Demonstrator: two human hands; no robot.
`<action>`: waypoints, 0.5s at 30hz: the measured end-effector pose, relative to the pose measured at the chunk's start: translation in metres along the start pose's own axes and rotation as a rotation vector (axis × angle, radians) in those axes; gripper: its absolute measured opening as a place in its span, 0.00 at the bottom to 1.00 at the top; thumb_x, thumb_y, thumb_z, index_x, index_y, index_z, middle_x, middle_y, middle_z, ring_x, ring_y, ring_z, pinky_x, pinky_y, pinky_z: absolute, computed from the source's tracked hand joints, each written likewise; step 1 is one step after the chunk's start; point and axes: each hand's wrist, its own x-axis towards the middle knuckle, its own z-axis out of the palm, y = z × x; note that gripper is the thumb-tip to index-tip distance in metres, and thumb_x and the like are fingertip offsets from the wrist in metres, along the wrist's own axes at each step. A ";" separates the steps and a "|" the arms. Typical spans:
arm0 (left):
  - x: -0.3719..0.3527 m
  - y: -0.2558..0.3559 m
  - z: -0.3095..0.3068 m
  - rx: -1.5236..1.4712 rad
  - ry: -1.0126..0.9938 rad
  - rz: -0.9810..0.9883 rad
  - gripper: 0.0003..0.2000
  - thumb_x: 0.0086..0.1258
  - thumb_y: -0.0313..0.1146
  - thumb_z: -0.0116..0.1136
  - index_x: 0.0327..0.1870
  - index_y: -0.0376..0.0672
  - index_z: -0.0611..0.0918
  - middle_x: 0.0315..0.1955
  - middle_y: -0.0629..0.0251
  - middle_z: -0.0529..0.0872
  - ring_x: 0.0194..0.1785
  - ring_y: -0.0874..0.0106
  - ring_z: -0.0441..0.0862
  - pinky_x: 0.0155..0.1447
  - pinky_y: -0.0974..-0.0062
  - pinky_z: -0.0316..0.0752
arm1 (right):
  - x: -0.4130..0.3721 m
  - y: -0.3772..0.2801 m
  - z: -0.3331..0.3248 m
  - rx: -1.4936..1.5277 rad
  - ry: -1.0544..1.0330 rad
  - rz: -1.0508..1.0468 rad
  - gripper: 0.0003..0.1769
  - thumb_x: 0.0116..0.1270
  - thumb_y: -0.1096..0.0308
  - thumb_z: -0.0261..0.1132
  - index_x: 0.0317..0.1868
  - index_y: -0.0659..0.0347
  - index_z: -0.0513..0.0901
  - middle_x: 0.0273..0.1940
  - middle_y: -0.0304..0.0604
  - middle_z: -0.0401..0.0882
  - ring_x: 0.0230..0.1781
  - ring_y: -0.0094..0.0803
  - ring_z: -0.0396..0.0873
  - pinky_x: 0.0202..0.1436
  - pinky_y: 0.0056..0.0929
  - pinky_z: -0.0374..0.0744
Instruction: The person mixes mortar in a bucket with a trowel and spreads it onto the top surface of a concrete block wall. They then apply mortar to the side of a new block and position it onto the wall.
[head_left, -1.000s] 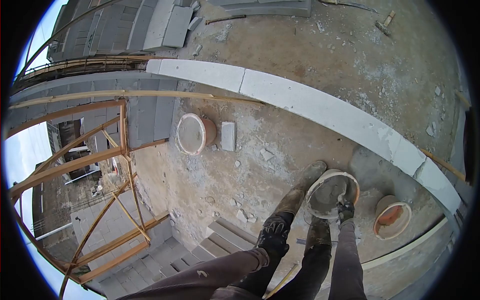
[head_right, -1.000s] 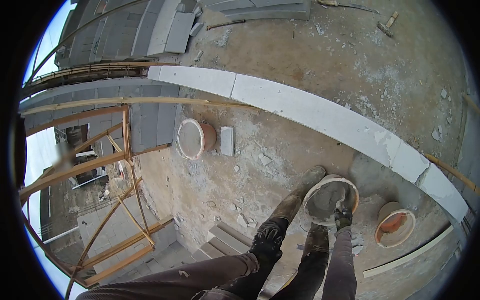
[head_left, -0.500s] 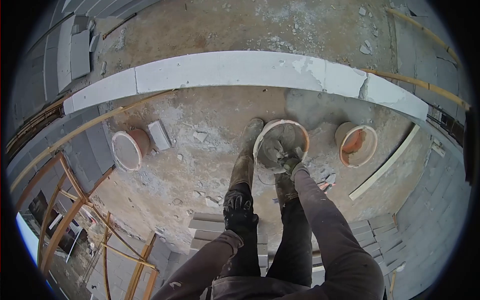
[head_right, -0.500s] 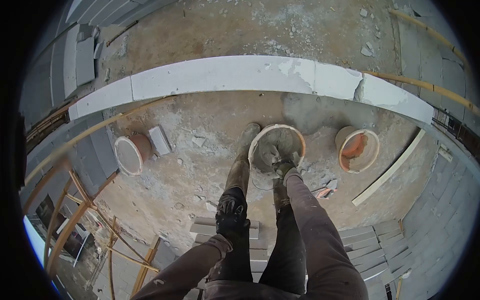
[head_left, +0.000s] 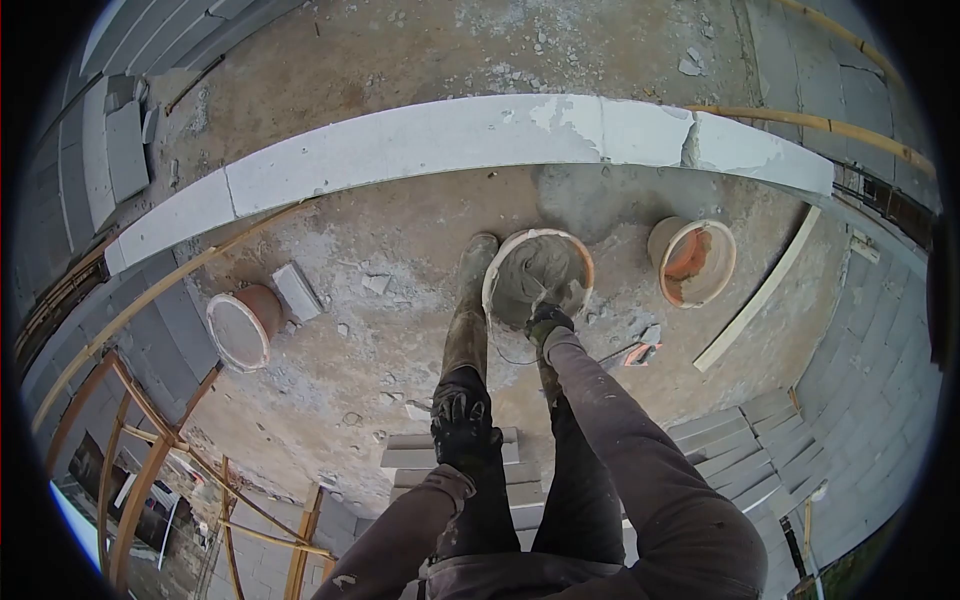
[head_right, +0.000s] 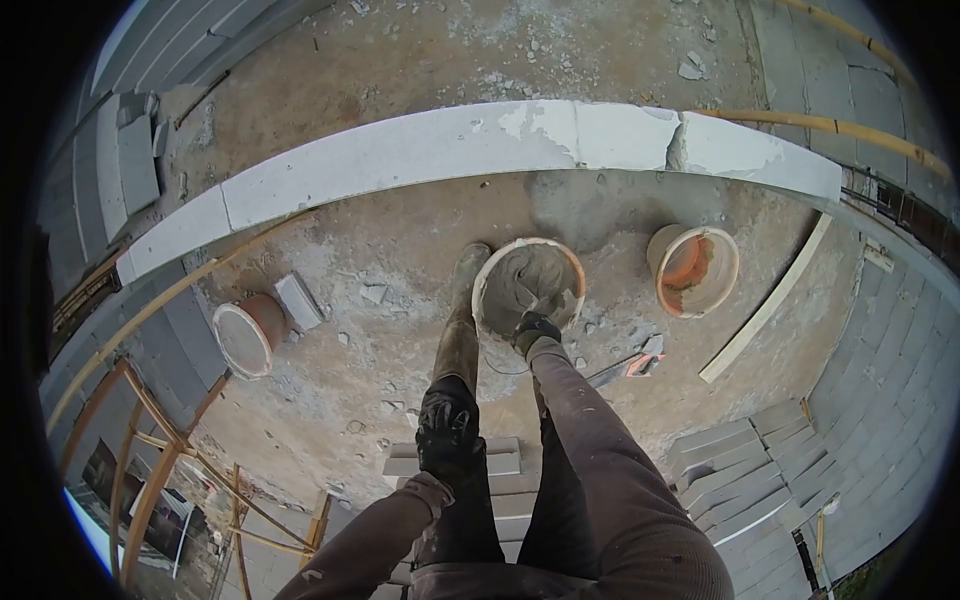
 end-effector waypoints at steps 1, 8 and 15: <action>0.001 -0.001 -0.001 0.006 0.020 0.006 0.32 0.58 0.52 0.61 0.63 0.48 0.75 0.69 0.42 0.62 0.70 0.41 0.59 0.69 0.41 0.56 | 0.003 0.000 -0.009 0.025 -0.150 0.001 0.31 0.57 0.45 0.66 0.54 0.60 0.80 0.54 0.55 0.79 0.55 0.47 0.77 0.59 0.41 0.74; 0.001 0.000 -0.007 0.002 0.051 0.015 0.31 0.56 0.49 0.63 0.62 0.48 0.76 0.66 0.41 0.65 0.68 0.41 0.62 0.67 0.41 0.58 | -0.003 -0.008 0.001 -0.106 -0.129 0.157 0.23 0.56 0.52 0.67 0.46 0.60 0.84 0.54 0.57 0.79 0.56 0.48 0.76 0.60 0.39 0.74; 0.001 -0.001 -0.004 -0.028 0.060 0.056 0.29 0.59 0.49 0.57 0.61 0.45 0.76 0.66 0.37 0.65 0.68 0.37 0.61 0.67 0.35 0.54 | -0.025 -0.023 -0.005 -0.111 -0.226 0.178 0.30 0.56 0.46 0.64 0.55 0.56 0.80 0.56 0.54 0.78 0.57 0.49 0.76 0.62 0.41 0.72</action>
